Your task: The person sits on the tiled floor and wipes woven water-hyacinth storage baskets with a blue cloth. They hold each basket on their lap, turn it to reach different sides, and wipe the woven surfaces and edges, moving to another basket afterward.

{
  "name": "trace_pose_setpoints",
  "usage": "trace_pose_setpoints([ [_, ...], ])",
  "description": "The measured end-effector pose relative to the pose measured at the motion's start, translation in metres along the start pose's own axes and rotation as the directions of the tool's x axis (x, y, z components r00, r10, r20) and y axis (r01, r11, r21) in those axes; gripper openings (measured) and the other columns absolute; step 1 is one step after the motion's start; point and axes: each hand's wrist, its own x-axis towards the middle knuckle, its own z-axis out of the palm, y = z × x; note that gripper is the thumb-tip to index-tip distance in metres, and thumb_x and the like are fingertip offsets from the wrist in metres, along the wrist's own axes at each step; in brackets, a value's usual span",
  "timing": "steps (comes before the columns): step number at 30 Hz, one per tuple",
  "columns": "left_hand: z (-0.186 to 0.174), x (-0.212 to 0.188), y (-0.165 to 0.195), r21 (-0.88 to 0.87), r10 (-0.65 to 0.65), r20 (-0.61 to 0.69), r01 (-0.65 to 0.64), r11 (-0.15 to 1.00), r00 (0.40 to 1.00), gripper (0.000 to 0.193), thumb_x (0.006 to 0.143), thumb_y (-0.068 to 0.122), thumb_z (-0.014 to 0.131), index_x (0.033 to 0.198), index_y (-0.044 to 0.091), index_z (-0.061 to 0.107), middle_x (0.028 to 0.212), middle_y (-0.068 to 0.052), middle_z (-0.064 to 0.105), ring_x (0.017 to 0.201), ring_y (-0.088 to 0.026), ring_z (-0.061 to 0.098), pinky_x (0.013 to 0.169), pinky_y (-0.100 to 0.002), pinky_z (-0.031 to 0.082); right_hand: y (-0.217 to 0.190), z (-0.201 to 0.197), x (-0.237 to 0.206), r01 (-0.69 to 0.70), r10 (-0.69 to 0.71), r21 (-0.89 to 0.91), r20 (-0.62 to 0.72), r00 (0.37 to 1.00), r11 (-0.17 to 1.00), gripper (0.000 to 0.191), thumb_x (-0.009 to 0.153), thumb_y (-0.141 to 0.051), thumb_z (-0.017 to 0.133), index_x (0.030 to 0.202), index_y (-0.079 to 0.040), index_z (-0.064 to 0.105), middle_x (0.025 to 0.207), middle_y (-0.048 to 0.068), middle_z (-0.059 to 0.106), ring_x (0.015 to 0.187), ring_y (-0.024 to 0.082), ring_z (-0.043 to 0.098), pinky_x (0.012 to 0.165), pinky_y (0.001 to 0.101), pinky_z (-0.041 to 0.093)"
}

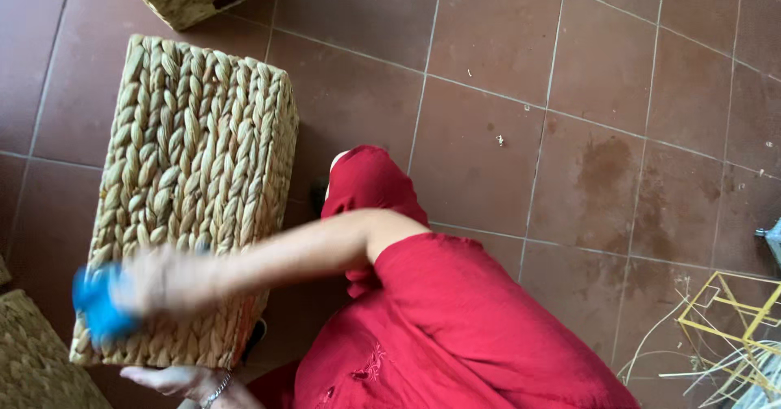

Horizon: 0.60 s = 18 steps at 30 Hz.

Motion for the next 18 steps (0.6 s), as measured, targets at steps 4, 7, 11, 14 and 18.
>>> trace_pose_setpoints([
  [4,0.005,-0.007,0.008,0.003,0.000,0.021,-0.001,1.000,1.000,0.081,0.108,0.057,0.039,0.162,-0.001,0.024,0.166,-0.022,0.030,0.152,-0.034,0.045,0.122,-0.044,0.036,-0.036,0.013,-0.017,0.087,-0.078,-0.029,0.228,0.970,0.996,0.021,0.081,-0.017,0.072,0.089,-0.007,0.055,0.074,0.011,0.058,0.068,0.026,0.060,0.048,0.0374,0.046],
  [7,0.008,-0.009,0.009,0.002,0.001,0.035,-0.001,1.000,0.999,0.081,0.107,0.058,0.039,0.161,-0.001,0.025,0.166,-0.022,0.031,0.151,-0.034,0.046,0.122,-0.044,0.037,0.020,0.005,0.001,-0.042,0.046,-0.022,0.223,0.974,0.999,0.029,0.079,-0.020,0.074,0.095,-0.007,0.053,0.081,0.012,0.061,0.074,0.026,0.060,0.060,0.0406,0.053],
  [11,0.012,-0.007,0.008,-0.016,-0.002,0.051,0.002,1.000,0.999,0.082,0.107,0.059,0.038,0.161,-0.001,0.027,0.166,-0.022,0.032,0.150,-0.034,0.047,0.121,-0.045,0.037,0.125,-0.040,0.036,-0.111,0.181,-0.303,0.213,0.960,0.946,0.017,0.082,-0.005,0.060,0.097,-0.008,0.053,0.076,0.008,0.059,0.063,0.020,0.057,0.050,0.0351,0.050],
  [14,0.015,-0.008,0.009,-0.022,0.003,0.072,-0.001,1.000,0.997,0.082,0.106,0.059,0.038,0.161,-0.001,0.028,0.166,-0.021,0.033,0.150,-0.034,0.047,0.121,-0.045,0.038,0.190,-0.088,0.049,-0.425,0.671,-0.568,0.338,0.660,0.705,0.015,0.106,-0.013,0.041,0.098,-0.014,0.054,0.074,0.010,0.058,0.055,0.021,0.058,0.050,0.0363,0.049],
  [18,0.017,-0.013,0.014,-0.038,0.008,0.085,-0.005,0.999,0.996,0.082,0.106,0.060,0.037,0.161,0.000,0.029,0.165,-0.021,0.035,0.149,-0.034,0.048,0.121,-0.045,0.038,0.200,-0.097,0.050,-0.519,0.572,-0.625,-0.137,0.809,0.584,0.022,0.078,-0.009,0.053,0.100,-0.012,0.056,0.080,0.015,0.061,0.065,0.024,0.059,0.047,0.0343,0.049],
])
